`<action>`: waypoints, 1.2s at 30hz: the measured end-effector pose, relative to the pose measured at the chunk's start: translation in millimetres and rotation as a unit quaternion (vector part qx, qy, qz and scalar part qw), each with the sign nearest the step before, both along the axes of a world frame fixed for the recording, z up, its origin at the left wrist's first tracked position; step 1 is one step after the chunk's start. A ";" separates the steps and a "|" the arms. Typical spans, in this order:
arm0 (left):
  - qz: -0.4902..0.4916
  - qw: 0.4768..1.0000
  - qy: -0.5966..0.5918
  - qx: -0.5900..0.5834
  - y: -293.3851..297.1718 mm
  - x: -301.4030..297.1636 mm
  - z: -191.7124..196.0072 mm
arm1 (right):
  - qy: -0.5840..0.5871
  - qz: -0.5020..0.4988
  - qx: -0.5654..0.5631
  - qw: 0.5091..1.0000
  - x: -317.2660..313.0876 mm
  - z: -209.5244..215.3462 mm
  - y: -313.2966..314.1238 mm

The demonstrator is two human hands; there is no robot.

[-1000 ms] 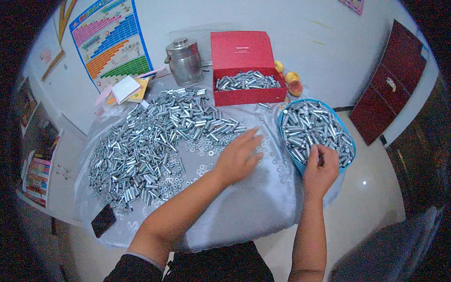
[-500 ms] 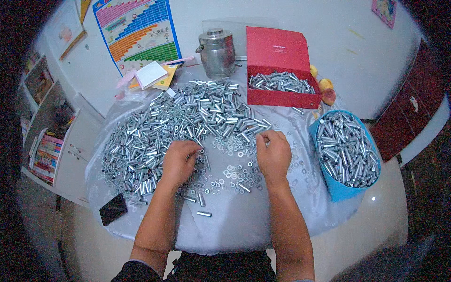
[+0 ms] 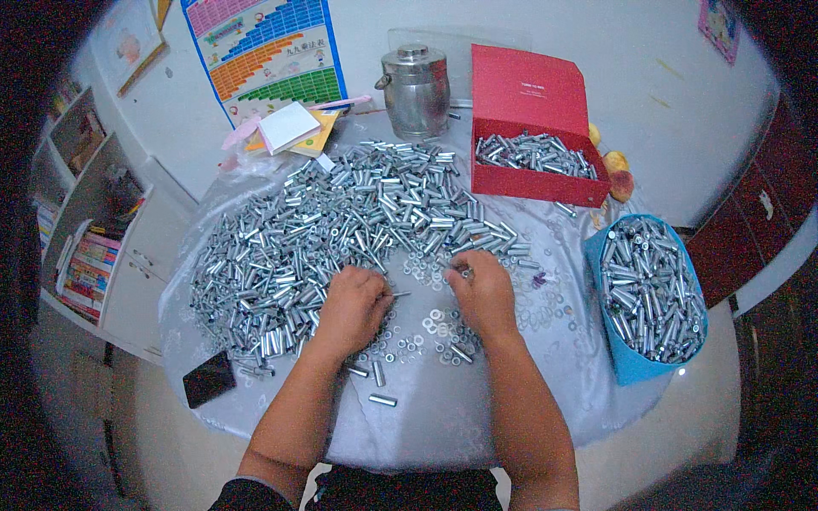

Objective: The person repeatedly picks up cylindrical metal fasteners and small washers from a large pile on a table. They insert the washers into the fasteners by hand and place the assembled units into a blue container. The process is repetitive and involves handling small metal parts one by one.

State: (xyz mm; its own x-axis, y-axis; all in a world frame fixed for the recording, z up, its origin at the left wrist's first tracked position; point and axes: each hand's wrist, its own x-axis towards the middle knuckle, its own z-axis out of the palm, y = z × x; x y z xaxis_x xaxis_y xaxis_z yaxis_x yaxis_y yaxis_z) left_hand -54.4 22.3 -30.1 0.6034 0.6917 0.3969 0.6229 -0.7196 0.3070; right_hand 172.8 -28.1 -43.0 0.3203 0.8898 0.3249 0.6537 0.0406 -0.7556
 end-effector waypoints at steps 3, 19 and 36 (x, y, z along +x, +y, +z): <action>-0.051 0.999 0.000 0.006 -1.9 -0.4 3.9 | 0.159 0.043 -0.029 0.986 -11.0 10.9 -9.5; 0.021 0.975 -0.195 -0.107 -5.7 -0.2 5.5 | 0.332 0.154 -0.061 0.929 -11.5 23.3 -13.2; -0.056 0.966 -0.226 -0.109 -11.7 4.8 8.8 | 0.123 0.156 0.025 0.980 -17.4 21.3 -17.1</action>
